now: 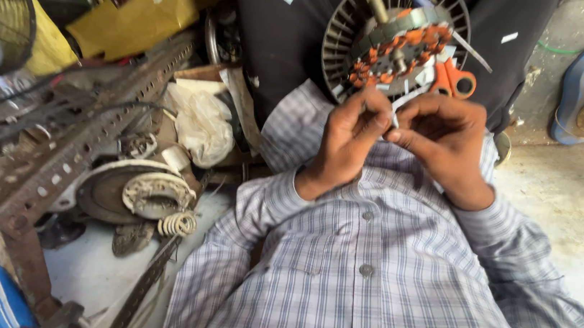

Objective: The person manipulates the copper coils of a fan stator by hand, threading wires and using a pair of scissors to cut small pieces of tape or insulation while sitting on the floor.

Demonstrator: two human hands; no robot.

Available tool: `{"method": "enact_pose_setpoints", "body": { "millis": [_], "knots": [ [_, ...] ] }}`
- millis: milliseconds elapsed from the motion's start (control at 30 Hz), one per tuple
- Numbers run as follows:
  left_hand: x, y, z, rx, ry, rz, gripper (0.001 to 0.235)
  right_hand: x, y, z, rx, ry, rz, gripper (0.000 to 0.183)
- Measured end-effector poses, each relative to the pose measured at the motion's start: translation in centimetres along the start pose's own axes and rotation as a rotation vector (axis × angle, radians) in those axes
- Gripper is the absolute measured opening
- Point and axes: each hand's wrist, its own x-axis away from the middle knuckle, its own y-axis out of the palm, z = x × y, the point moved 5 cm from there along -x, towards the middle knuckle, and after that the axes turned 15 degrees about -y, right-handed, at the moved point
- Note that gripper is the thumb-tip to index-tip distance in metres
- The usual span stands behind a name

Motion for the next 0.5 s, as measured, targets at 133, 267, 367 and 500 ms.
{"method": "enact_pose_setpoints", "body": {
  "millis": [133,267,367,500],
  "knots": [
    [0.0,0.4,2.2,-0.064,0.114,0.03,0.011,-0.7,1.0,-1.1,0.064,-0.139,0.02,0.012],
    [0.1,-0.2,4.8,-0.391,0.242,0.064,0.011,-1.4,1.4,-4.5,0.455,-0.309,-0.088,0.014],
    [0.1,0.0,4.6,-0.477,0.174,0.018,0.012,-2.1,1.8,-6.0,0.564,-0.317,-0.191,0.023],
    [0.3,-0.1,4.3,-0.468,0.176,-0.03,0.014,-2.4,2.2,-6.9,0.674,-0.339,-0.274,0.016]
  ]
}}
